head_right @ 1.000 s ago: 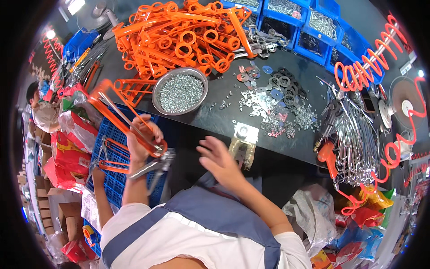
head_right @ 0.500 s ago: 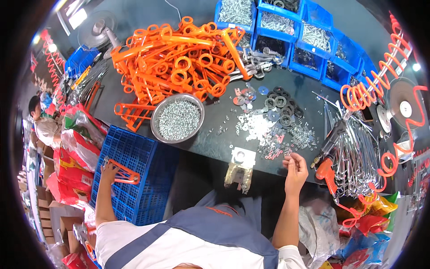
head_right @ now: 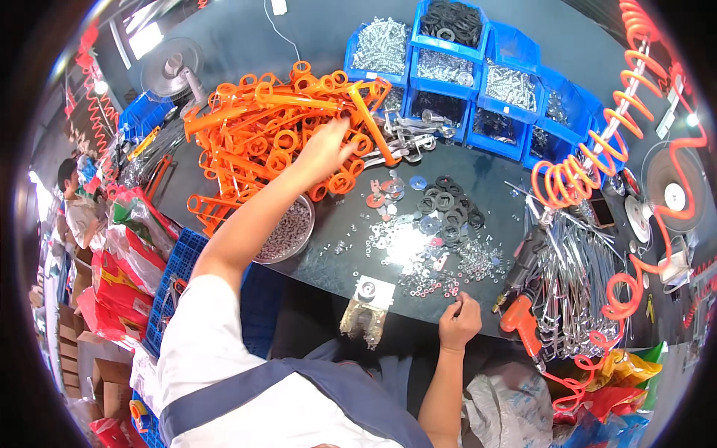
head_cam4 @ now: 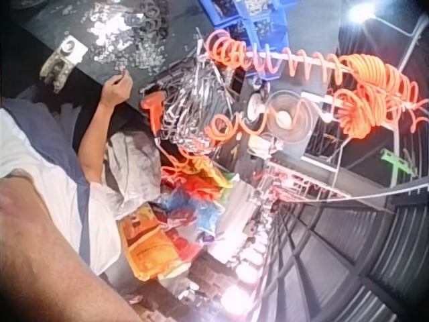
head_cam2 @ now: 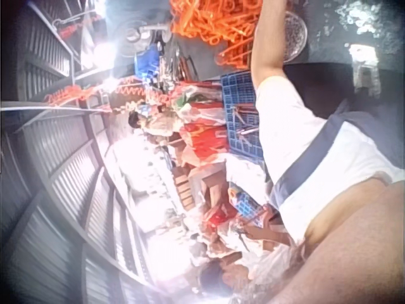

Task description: The person assembles orange plastic parts and metal brackets using screws and washers, driving the fasteners with a power screwdriver and a pneumatic tool at a workbench.

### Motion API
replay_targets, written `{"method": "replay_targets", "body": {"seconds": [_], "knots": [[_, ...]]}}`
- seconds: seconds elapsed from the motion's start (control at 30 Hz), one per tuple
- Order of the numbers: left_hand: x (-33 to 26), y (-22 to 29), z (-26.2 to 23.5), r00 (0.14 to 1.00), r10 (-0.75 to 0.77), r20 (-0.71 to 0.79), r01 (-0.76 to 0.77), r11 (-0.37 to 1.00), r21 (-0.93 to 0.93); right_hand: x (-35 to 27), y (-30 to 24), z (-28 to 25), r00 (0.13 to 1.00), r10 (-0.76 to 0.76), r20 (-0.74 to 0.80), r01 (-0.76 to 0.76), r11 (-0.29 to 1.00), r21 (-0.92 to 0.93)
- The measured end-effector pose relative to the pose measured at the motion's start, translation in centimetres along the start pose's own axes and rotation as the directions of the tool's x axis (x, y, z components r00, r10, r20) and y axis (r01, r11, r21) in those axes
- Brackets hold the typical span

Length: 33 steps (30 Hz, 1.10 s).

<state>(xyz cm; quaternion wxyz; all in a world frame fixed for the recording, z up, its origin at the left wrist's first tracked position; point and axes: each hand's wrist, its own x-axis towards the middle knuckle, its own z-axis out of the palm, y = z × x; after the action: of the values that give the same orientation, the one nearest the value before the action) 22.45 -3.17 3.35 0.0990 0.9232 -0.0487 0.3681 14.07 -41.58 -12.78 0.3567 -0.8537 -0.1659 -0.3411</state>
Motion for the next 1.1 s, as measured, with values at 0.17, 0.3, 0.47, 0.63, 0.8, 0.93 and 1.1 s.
{"method": "replay_targets", "body": {"seconds": [0.17,0.3,0.47,0.63,0.8,0.93,1.1], "knots": [[9.4,-5.7,11.0,0.669,-0.743,0.019,0.702,0.623,-0.345,0.5,-0.2,0.5,0.999,-0.048,0.017,0.048,0.999,-0.005],[9.6,-0.7,12.4,0.784,-0.62,-0.002,0.584,0.74,-0.335,0.4,-0.1,0.3,0.998,-0.062,-0.012,0.062,0.998,-0.02],[8.1,6.4,4.5,0.959,-0.283,0.014,0.28,0.939,-0.197,0.4,0.4,-0.1,0.998,-0.064,-0.01,0.063,0.996,-0.055],[9.6,5.0,-3.8,0.907,-0.154,0.393,0.19,0.98,-0.053,0.7,0.0,0.0,0.997,-0.078,0.024,0.08,0.995,-0.064],[8.5,3.3,-10.3,0.83,0.131,0.542,-0.149,0.989,-0.011,0.5,0.0,0.1,0.998,-0.046,0.037,0.048,0.997,-0.057],[5.4,-0.1,-13.0,0.799,0.025,0.601,-0.35,0.831,0.432,0.4,0.1,0.4,0.997,-0.068,0.023,0.07,0.994,-0.078],[0.5,-7.9,-15.1,0.767,0.141,0.626,-0.525,0.699,0.486,0.2,-0.1,0.1,0.995,-0.09,0.033,0.093,0.99,-0.102]]}}
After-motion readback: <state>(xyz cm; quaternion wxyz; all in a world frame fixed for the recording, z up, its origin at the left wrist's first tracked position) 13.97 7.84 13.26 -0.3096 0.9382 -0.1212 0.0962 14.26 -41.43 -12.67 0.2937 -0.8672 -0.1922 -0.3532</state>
